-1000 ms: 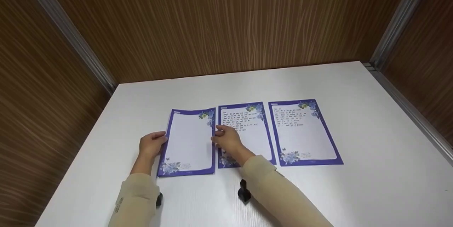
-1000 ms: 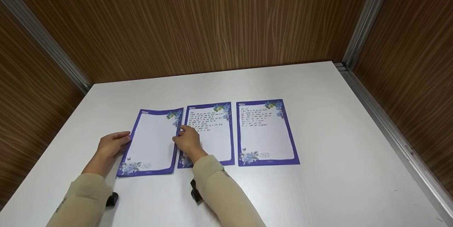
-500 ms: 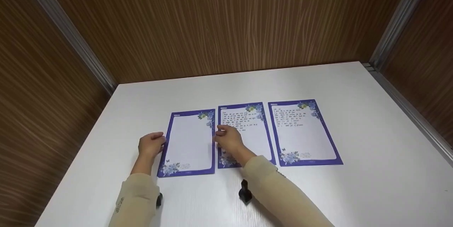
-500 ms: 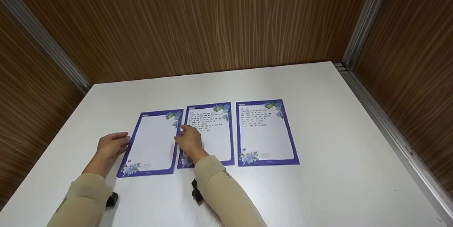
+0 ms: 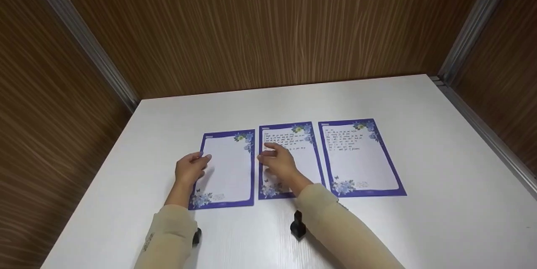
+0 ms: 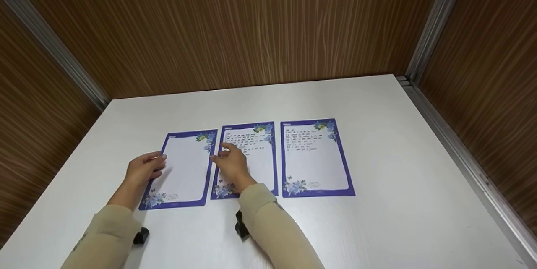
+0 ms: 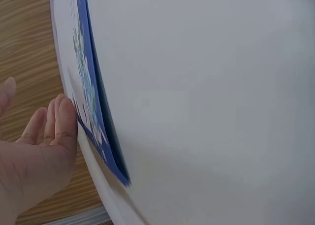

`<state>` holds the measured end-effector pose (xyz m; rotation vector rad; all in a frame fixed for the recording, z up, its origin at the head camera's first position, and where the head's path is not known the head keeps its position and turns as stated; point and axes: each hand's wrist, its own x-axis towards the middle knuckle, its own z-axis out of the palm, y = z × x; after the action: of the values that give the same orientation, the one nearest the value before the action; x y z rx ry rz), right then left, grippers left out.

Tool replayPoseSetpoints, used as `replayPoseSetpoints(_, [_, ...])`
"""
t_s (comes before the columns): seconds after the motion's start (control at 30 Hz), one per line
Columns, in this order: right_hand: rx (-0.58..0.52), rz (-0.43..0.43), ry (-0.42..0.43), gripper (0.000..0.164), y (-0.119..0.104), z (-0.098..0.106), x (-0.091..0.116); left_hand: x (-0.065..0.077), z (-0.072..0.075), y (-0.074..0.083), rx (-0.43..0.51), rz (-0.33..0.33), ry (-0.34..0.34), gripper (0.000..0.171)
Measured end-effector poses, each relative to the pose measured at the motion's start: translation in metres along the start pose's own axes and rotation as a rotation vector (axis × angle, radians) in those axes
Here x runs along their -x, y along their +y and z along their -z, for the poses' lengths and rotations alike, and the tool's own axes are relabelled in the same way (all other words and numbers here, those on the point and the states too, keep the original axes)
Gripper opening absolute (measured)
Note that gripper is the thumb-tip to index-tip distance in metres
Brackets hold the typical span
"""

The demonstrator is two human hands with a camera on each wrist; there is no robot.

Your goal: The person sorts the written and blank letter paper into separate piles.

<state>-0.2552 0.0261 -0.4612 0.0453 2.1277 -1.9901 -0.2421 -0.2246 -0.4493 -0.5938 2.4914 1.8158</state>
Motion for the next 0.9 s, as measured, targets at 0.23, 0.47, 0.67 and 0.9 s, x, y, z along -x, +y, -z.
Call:
replayPoseSetpoints(0.23, [-0.004, -0.002, 0.001, 0.055, 0.001, 0.015, -0.002, 0.003, -0.014, 0.005, 0.025, 0.025, -0.037, 0.052])
replayPoseSetpoints(0.47, [0.019, 0.000, 0.055, 0.055, 0.001, 0.033, -0.004, 0.002, -0.030, 0.010, 0.022, 0.015, -0.063, 0.050])
replayPoseSetpoints(0.67, [0.017, -0.011, 0.077, 0.055, 0.002, 0.045, -0.006, 0.003, -0.045, 0.013, 0.012, 0.009, -0.086, 0.049])
replayPoseSetpoints(0.9, [0.016, -0.019, 0.083, 0.055, 0.002, 0.061, -0.007, 0.008, -0.065, 0.020, 0.007, -0.025, -0.101, 0.046])
